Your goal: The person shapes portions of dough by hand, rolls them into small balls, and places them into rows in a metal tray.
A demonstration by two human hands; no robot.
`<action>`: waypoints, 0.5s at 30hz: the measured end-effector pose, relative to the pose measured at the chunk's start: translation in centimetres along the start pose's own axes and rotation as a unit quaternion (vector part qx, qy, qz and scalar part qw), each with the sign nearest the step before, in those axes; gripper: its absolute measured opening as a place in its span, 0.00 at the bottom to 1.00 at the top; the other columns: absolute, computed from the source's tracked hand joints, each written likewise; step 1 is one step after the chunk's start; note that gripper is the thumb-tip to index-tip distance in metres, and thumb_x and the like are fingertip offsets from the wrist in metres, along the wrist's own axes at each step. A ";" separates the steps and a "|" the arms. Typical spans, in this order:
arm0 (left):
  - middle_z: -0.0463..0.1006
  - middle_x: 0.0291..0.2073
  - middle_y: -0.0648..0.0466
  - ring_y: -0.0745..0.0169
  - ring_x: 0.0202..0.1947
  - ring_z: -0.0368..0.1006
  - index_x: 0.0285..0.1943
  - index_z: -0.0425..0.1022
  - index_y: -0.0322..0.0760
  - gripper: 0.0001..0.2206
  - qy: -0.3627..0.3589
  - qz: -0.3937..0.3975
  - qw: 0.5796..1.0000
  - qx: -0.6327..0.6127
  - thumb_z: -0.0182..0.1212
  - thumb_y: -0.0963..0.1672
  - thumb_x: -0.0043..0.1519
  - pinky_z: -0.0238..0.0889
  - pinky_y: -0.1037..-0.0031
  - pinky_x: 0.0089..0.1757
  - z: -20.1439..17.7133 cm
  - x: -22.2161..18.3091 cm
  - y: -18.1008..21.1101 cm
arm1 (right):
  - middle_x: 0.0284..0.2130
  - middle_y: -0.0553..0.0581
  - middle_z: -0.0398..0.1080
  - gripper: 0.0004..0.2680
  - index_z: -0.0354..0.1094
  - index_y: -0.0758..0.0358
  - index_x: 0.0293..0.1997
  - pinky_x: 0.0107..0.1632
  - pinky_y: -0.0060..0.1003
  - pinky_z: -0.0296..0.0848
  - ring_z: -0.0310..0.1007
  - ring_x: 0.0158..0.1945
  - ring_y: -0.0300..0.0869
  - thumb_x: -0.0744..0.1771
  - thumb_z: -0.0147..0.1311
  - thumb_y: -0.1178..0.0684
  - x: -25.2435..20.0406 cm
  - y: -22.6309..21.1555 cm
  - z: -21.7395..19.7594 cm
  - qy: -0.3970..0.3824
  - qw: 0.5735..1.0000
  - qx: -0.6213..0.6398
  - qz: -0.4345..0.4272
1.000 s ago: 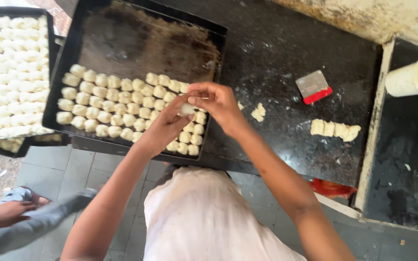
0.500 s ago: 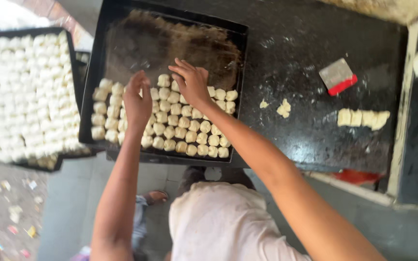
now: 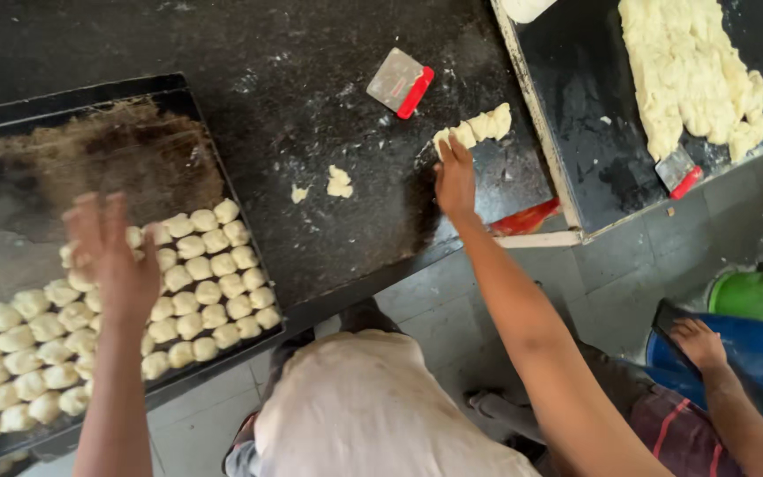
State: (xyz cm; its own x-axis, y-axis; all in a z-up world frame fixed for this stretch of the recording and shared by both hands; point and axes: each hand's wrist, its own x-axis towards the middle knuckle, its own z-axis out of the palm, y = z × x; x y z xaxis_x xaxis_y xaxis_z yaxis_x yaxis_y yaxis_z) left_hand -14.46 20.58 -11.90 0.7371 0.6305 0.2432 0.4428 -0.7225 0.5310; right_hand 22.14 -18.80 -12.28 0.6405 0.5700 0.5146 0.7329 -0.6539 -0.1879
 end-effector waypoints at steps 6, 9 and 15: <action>0.75 0.60 0.37 0.41 0.63 0.70 0.64 0.71 0.25 0.22 -0.020 0.195 0.949 -0.249 0.68 0.38 0.59 0.65 0.57 0.60 4.3 1.5 19.7 | 0.42 0.56 0.79 0.09 0.74 0.58 0.57 0.43 0.32 0.79 0.78 0.40 0.36 0.70 0.56 0.58 6.4 -1.5 -1.2 -0.322 0.828 0.442 0.120; 0.80 0.50 0.42 0.53 0.50 0.78 0.60 0.76 0.26 0.16 -0.130 0.007 0.942 -0.309 0.62 0.38 0.63 0.71 0.69 0.49 5.6 1.3 25.1 | 0.47 0.56 0.78 0.10 0.74 0.57 0.55 0.49 0.36 0.81 0.81 0.47 0.41 0.68 0.61 0.58 5.9 -8.2 -5.3 -0.257 0.855 0.446 -0.067; 0.81 0.48 0.50 0.67 0.46 0.76 0.63 0.75 0.29 0.17 -0.089 -0.269 0.673 -0.684 0.56 0.35 0.64 0.70 0.75 0.46 4.7 1.9 26.1 | 0.53 0.56 0.76 0.12 0.74 0.61 0.56 0.66 0.51 0.72 0.73 0.63 0.56 0.66 0.63 0.59 6.6 -12.2 -10.4 -0.101 0.864 0.424 -0.251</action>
State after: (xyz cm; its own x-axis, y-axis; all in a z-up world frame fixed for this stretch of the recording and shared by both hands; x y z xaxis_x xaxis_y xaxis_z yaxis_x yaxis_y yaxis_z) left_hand 0.87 1.59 -1.36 0.7611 0.5651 -0.3184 -0.1245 0.6090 0.7833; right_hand 15.03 -12.23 2.16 0.1574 0.8074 0.5686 0.7797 0.2518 -0.5733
